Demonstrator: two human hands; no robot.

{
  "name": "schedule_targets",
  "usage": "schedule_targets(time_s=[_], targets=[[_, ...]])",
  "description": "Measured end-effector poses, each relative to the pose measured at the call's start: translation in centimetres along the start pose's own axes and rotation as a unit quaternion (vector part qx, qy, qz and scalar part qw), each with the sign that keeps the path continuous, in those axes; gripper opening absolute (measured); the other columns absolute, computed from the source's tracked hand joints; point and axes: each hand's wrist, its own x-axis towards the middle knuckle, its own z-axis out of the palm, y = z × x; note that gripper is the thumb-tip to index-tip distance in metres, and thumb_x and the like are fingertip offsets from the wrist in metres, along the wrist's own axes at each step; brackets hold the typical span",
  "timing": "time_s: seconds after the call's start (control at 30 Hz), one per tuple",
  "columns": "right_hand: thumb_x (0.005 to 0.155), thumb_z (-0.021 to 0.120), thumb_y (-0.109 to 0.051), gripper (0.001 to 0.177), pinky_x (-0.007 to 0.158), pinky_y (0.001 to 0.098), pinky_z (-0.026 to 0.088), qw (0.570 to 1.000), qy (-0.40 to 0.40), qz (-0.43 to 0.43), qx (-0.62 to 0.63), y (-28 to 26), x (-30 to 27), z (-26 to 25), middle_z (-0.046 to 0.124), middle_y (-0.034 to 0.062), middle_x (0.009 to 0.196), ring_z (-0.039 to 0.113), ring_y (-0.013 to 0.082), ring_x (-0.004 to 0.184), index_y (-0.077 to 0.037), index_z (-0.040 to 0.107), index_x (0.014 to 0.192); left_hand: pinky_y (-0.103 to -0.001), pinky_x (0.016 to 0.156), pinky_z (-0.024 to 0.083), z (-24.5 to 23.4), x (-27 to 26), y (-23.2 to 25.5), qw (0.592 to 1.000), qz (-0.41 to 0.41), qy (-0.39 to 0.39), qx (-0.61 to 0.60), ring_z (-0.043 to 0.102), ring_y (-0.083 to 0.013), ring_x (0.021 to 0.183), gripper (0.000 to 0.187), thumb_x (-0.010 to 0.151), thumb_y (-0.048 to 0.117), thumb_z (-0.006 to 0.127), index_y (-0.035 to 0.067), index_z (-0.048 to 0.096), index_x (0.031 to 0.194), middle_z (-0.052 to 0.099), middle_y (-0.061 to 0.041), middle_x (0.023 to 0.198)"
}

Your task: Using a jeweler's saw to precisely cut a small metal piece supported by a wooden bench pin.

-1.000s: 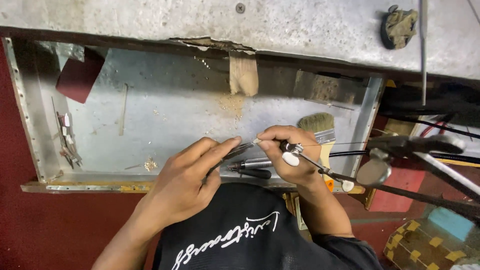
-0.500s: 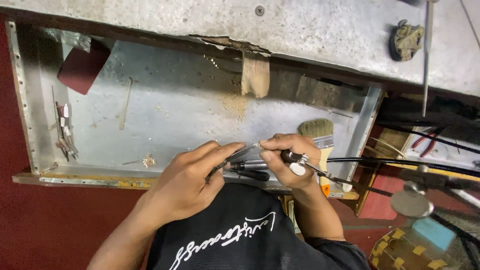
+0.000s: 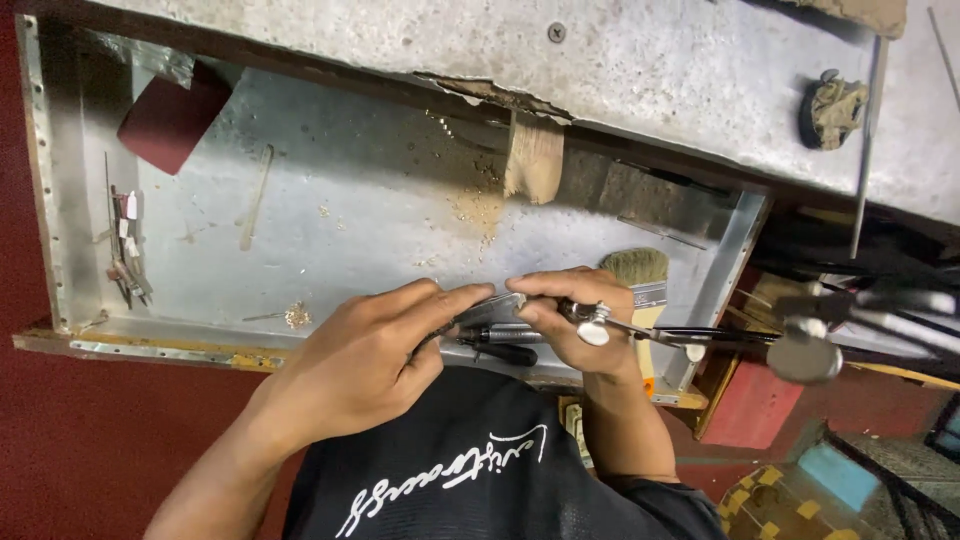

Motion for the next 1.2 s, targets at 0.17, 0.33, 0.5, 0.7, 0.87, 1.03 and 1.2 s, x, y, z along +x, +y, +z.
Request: schedule_targets(time_s=[0.17, 0.33, 0.5, 0.7, 0.87, 1.03, 1.2], targets=[[0.091, 0.077, -0.011, 0.020, 0.050, 0.0206, 0.044, 0.999, 0.031, 0.017, -0.030, 1.1, -0.4, -0.4, 0.073, 0.0087, 0.078, 0.060, 0.0078, 0.055, 0.001, 0.073, 0.105, -0.040, 0.060, 0.048, 0.1, 0.2, -0.1, 1.000, 0.001, -0.005, -0.013, 0.062, -0.0261, 0.064, 0.062, 0.090, 0.005, 0.052, 0.017, 0.054, 0.151, 0.065, -0.005, 0.102], [0.084, 0.083, -0.006, 0.023, 0.053, 0.0200, 0.050, 0.999, 0.030, 0.008, -0.040, 1.0, -0.3, -0.9, 0.077, 0.0143, 0.092, 0.067, 0.0101, 0.059, 0.002, 0.073, 0.103, -0.044, 0.079, 0.052, -0.1, 0.4, -0.2, 1.000, -0.011, -0.002, -0.024, 0.071, -0.0360, 0.096, 0.061, 0.089, 0.008, 0.053, 0.018, 0.055, 0.149, 0.071, -0.013, 0.121], [0.088, 0.077, -0.006, 0.013, 0.054, 0.0208, 0.052, 0.998, 0.041, -0.005, -0.051, 0.7, 0.1, -0.8, 0.076, 0.0145, 0.083, 0.070, 0.0146, 0.061, 0.001, 0.072, 0.098, -0.042, 0.069, 0.052, -0.6, 0.5, 0.3, 0.999, -0.034, 0.005, -0.006, 0.069, -0.0290, 0.079, 0.061, 0.088, 0.007, 0.051, 0.021, 0.058, 0.147, 0.071, -0.002, 0.108], [0.095, 0.074, -0.014, 0.013, 0.054, 0.0231, 0.049, 0.994, 0.103, -0.021, 0.006, 1.6, -0.2, 0.3, 0.070, 0.0118, 0.072, 0.066, 0.0153, 0.056, -0.003, 0.072, 0.101, -0.040, 0.059, 0.050, -0.1, 0.7, 0.3, 0.999, -0.039, -0.009, -0.006, 0.064, -0.0215, 0.068, 0.059, 0.098, 0.010, 0.050, 0.020, 0.046, 0.156, 0.064, 0.000, 0.110], [0.094, 0.074, -0.008, 0.010, 0.051, 0.0225, 0.053, 0.991, 0.123, -0.039, 0.046, 1.8, -0.1, 0.5, 0.071, 0.0131, 0.075, 0.067, 0.0162, 0.057, -0.004, 0.072, 0.103, -0.041, 0.067, 0.052, 0.6, 0.8, 0.2, 1.000, -0.026, -0.001, -0.013, 0.066, -0.0231, 0.082, 0.058, 0.098, 0.010, 0.050, 0.018, 0.045, 0.156, 0.063, -0.002, 0.113], [0.096, 0.073, -0.010, 0.010, 0.051, 0.0234, 0.049, 0.992, 0.112, -0.048, 0.038, 1.6, 0.2, 0.8, 0.068, 0.0115, 0.071, 0.064, 0.0149, 0.054, -0.004, 0.071, 0.104, -0.043, 0.065, 0.051, 0.6, 1.1, 0.5, 0.999, -0.027, 0.001, -0.028, 0.066, -0.0262, 0.082, 0.058, 0.098, 0.011, 0.049, 0.017, 0.045, 0.156, 0.063, -0.004, 0.115], [0.096, 0.073, -0.009, 0.011, 0.051, 0.0236, 0.047, 0.992, 0.112, -0.040, 0.036, 1.4, 0.5, 1.0, 0.067, 0.0115, 0.070, 0.062, 0.0152, 0.054, -0.002, 0.071, 0.104, -0.043, 0.064, 0.050, 0.4, 1.2, 0.7, 0.998, -0.049, -0.007, -0.026, 0.064, -0.0271, 0.073, 0.057, 0.098, 0.012, 0.050, 0.019, 0.047, 0.155, 0.060, -0.004, 0.103]])
